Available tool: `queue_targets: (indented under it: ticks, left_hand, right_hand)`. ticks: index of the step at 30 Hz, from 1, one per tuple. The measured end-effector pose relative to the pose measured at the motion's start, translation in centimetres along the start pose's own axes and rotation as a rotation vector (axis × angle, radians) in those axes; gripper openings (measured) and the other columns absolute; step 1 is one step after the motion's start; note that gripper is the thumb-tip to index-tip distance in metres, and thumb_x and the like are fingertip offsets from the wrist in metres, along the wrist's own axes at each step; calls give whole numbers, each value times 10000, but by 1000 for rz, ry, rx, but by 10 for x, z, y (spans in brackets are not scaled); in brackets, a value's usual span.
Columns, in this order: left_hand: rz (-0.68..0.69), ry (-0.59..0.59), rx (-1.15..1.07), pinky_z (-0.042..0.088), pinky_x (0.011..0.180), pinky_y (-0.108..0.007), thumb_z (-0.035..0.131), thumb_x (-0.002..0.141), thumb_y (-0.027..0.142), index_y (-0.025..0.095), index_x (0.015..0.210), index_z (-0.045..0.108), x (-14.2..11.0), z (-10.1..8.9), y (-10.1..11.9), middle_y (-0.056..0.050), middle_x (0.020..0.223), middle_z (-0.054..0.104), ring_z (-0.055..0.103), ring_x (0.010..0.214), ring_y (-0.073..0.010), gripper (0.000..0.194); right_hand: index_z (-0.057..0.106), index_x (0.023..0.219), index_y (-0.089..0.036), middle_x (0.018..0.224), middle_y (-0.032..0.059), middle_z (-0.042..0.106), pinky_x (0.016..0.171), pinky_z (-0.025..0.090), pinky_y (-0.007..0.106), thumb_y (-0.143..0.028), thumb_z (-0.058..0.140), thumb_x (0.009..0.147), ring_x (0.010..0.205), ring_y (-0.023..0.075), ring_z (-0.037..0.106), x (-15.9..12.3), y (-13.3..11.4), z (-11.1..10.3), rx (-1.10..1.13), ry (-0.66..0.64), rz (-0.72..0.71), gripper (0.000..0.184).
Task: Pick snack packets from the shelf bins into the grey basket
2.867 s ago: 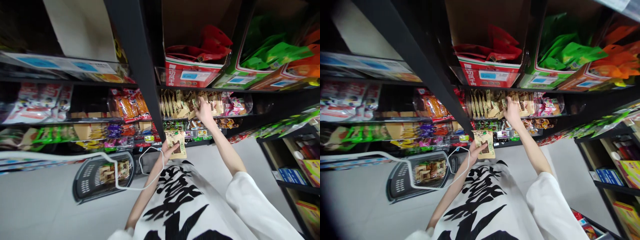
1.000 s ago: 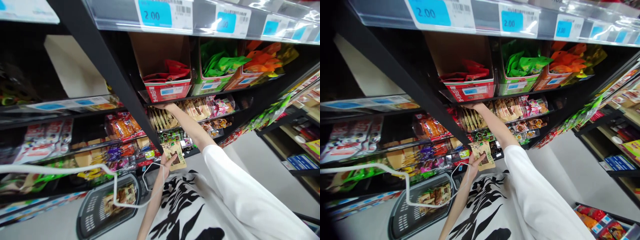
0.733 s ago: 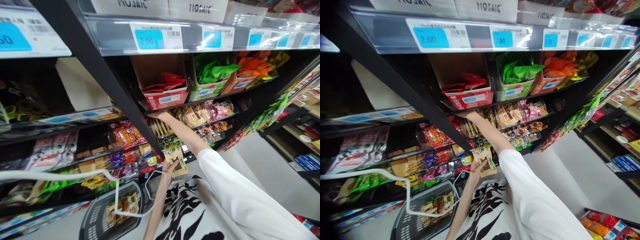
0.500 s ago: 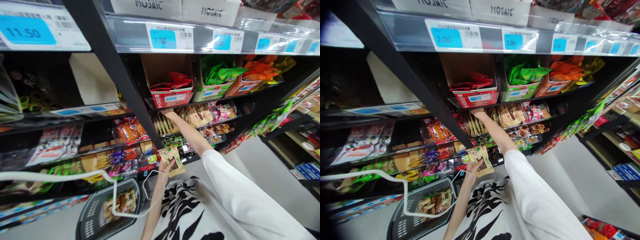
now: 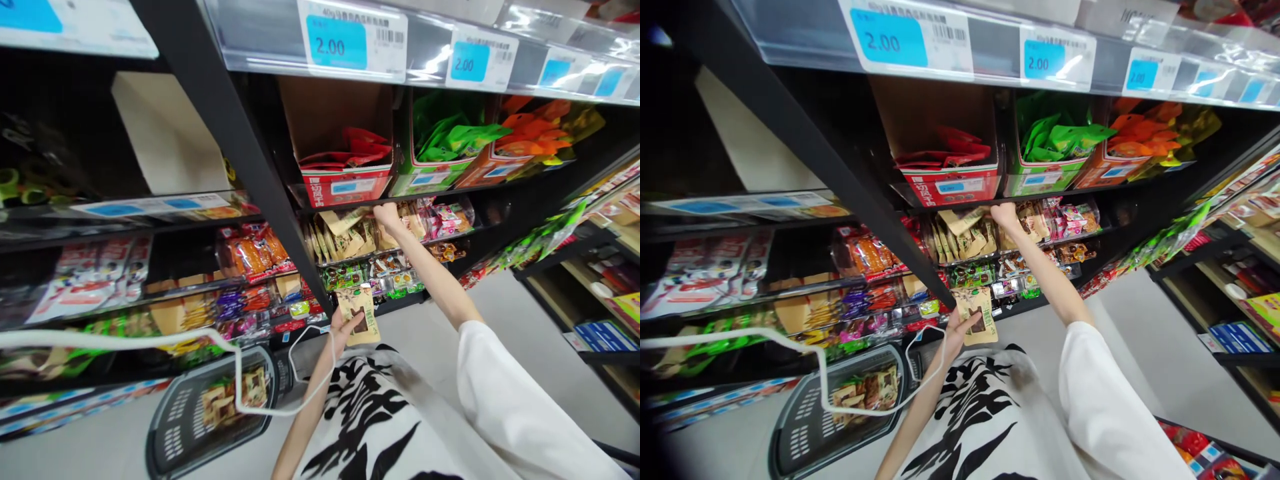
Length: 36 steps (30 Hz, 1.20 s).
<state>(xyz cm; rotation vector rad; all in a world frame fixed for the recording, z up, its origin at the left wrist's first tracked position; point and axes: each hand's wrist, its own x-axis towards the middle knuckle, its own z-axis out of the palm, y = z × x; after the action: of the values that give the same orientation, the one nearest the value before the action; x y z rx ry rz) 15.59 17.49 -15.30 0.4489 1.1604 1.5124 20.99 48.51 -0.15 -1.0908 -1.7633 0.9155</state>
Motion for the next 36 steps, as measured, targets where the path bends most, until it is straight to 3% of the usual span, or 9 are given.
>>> queue_targets:
  ticks: [3,7,14,21,25,28,30,33,36]
  left_hand:
    - [-34,-16,11,517,1006,-418,895,635,318,224,1198,661,1,3,-1,-79,1170,766,718,1079,-265,617]
    - [-45,-13,24,516,1013,-432,898,621,328,220,1167,673,0,6,2,-81,1162,770,721,1075,-274,601]
    - [-34,-15,47,509,1024,-420,889,631,337,226,1159,673,-2,4,4,-74,1157,774,706,1110,-273,581]
    - [28,-10,14,500,1032,-400,874,653,332,225,1202,662,-6,2,12,-75,1194,759,683,1160,-274,598]
    - [77,5,-15,492,1041,-406,886,645,326,223,1222,663,-5,1,18,-80,1182,762,688,1149,-281,627]
    - [97,67,-64,473,1069,-400,861,686,374,232,1212,673,-2,-1,18,-69,1184,763,670,1188,-278,576]
    - [94,132,-111,468,1077,-390,834,714,426,234,1194,680,2,-1,17,-61,1196,759,650,1226,-274,539]
    - [55,211,-172,481,1064,-393,822,706,498,233,1168,685,9,4,15,-62,1226,747,632,1252,-282,549]
    - [15,203,-234,492,1052,-411,814,694,544,234,1146,687,12,15,17,-71,1240,741,636,1243,-297,563]
  right_hand:
    - [663,1121,-96,1056,132,730,966,536,400,-171,555,809,1047,271,671,-4,18,-25,-126,148,52,339]
    - [678,1052,-99,1046,175,736,936,541,414,-244,568,824,980,301,681,-8,24,-42,-331,188,-1,291]
    - [673,1186,-63,1199,235,698,1013,489,418,-183,474,883,1128,344,640,-6,9,-6,-713,-44,-113,382]
    - [626,1301,-42,1332,257,631,1125,370,528,-168,514,872,1251,381,555,3,-12,31,-923,-272,-165,460]
    - [641,1265,-46,1293,261,645,1114,370,537,-253,522,929,1248,391,545,-8,-21,28,-927,-301,-208,412]
    - [634,1237,-43,1212,264,658,1059,424,480,-386,460,1003,1195,372,571,-33,-28,9,-846,-268,-263,450]
    - [625,1253,-88,1236,230,634,1037,438,447,-440,433,1024,1180,342,576,-54,-32,-8,-727,-295,-387,462]
    - [681,1143,-145,1132,147,669,948,474,380,-456,410,1041,1031,264,632,-85,-37,-32,-490,-520,-483,425]
    - [703,1019,-156,870,59,702,736,489,298,-508,458,1019,747,180,636,-110,-34,-43,-318,-901,-365,429]
